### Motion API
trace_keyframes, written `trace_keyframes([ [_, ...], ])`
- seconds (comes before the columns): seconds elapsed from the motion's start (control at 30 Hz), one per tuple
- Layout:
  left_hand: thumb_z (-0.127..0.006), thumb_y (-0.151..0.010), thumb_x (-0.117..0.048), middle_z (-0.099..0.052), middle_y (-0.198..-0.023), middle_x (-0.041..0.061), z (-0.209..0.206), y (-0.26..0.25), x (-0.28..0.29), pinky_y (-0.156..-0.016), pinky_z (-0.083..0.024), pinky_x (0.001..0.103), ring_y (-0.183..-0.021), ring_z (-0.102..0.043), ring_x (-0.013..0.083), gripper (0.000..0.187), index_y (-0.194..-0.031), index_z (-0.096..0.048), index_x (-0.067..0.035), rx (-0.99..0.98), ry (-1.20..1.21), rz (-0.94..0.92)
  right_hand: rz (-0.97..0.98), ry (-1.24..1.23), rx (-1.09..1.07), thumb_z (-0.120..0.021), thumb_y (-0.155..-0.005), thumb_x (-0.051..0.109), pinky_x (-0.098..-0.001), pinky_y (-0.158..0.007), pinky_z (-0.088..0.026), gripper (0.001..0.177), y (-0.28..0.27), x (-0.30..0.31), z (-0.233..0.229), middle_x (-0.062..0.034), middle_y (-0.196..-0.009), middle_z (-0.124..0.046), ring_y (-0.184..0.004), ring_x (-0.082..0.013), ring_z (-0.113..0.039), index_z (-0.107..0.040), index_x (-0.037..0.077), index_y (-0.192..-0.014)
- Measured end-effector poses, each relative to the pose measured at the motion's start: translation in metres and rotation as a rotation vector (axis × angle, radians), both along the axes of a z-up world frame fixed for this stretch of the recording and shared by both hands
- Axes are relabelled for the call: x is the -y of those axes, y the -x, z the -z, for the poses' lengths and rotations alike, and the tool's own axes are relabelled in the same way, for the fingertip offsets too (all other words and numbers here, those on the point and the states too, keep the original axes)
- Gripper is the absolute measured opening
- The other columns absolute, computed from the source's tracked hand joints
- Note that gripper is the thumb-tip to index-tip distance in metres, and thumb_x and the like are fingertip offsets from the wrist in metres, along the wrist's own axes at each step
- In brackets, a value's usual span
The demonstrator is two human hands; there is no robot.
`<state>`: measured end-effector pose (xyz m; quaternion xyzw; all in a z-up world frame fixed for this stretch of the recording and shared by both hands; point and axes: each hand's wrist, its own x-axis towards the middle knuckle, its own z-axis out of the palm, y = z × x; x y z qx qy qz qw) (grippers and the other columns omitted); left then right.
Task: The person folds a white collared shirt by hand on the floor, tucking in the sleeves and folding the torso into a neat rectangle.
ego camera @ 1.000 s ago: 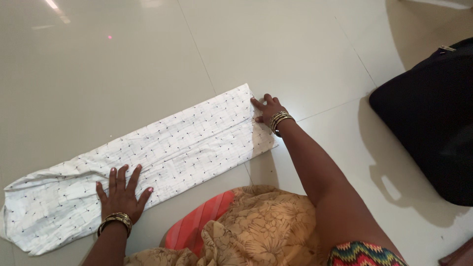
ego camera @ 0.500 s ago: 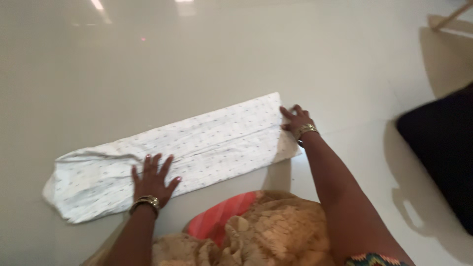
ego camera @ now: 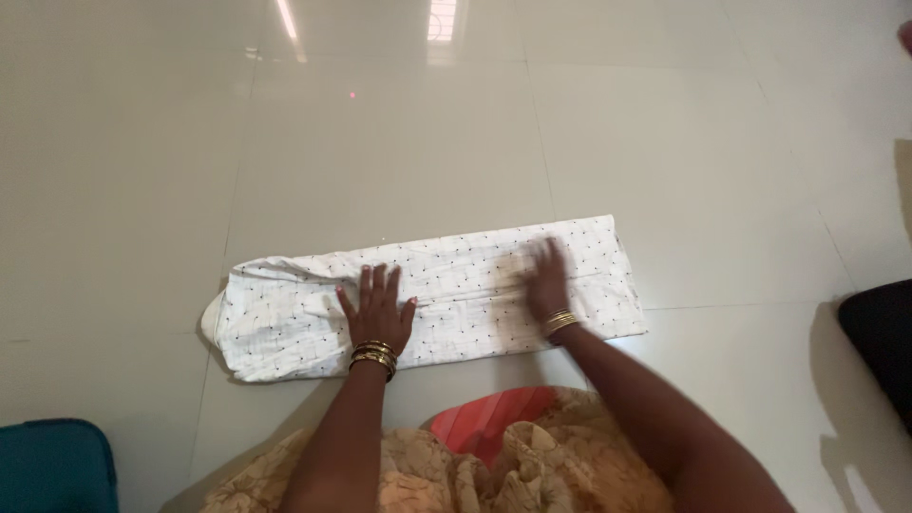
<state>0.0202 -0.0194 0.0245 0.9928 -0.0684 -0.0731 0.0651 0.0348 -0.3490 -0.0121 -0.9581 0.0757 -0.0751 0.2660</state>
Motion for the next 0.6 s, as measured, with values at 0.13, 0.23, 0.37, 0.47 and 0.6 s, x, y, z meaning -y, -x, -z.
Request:
trace_keyframes([
  [0.13,-0.042,-0.096,-0.064,-0.006,-0.17,0.003,0.01,-0.01,-0.007,-0.119,0.007,0.066,-0.157,0.002,0.0234,0.082,-0.161,-0.01,-0.027,-0.098,0.09,-0.15,-0.493,-0.081,-0.154,-0.066,-0.091,0.039,-0.0498,-0.125,-0.014,0.08,0.019,-0.158,-0.018,-0.0147,-0.168,-0.015,-0.156,-0.0324,-0.012,-0.033,0.009,-0.157],
  [0.23,-0.044,-0.093,-0.059,-0.002,-0.171,0.003,0.012,-0.013,-0.01,-0.115,0.008,0.066,-0.156,0.003,0.0253,0.086,-0.162,-0.006,-0.026,-0.163,-0.079,-0.101,-0.639,-0.058,-0.166,-0.056,-0.096,0.049,-0.0533,-0.123,-0.011,0.083,0.015,-0.205,-0.025,-0.0134,-0.168,-0.013,-0.156,-0.0308,-0.011,-0.024,0.008,-0.16],
  [0.37,-0.038,-0.099,-0.062,-0.004,-0.172,0.003,0.011,-0.009,-0.007,-0.122,0.005,0.066,-0.157,0.001,0.0229,0.079,-0.162,-0.007,-0.026,-0.171,0.066,-0.158,-0.568,0.312,-0.275,-0.034,-0.1,0.063,-0.0544,-0.127,-0.005,0.072,-0.01,-0.182,-0.024,0.0042,-0.171,-0.018,-0.159,-0.0214,-0.012,-0.021,0.029,-0.163],
  [0.47,-0.048,-0.096,-0.058,-0.013,-0.166,0.006,0.023,-0.007,-0.012,-0.119,-0.005,0.07,-0.154,-0.007,0.0262,0.077,-0.159,-0.022,-0.023,-0.02,0.158,-0.128,-0.52,0.45,-0.287,-0.028,-0.1,0.066,-0.0539,-0.124,-0.001,0.071,-0.008,-0.151,-0.032,0.0054,-0.171,-0.012,-0.157,-0.0217,-0.006,-0.016,0.034,-0.162],
  [0.6,-0.057,-0.105,-0.032,-0.054,-0.143,0.0,0.031,-0.05,-0.066,-0.113,-0.037,0.055,-0.133,-0.049,0.0187,0.039,-0.143,-0.054,-0.025,-0.056,0.274,-0.168,-0.477,0.514,-0.295,-0.02,-0.097,0.07,-0.0516,-0.124,0.002,0.073,-0.011,-0.151,-0.037,0.0076,-0.17,-0.007,-0.155,-0.0197,-0.003,-0.013,0.036,-0.161],
])
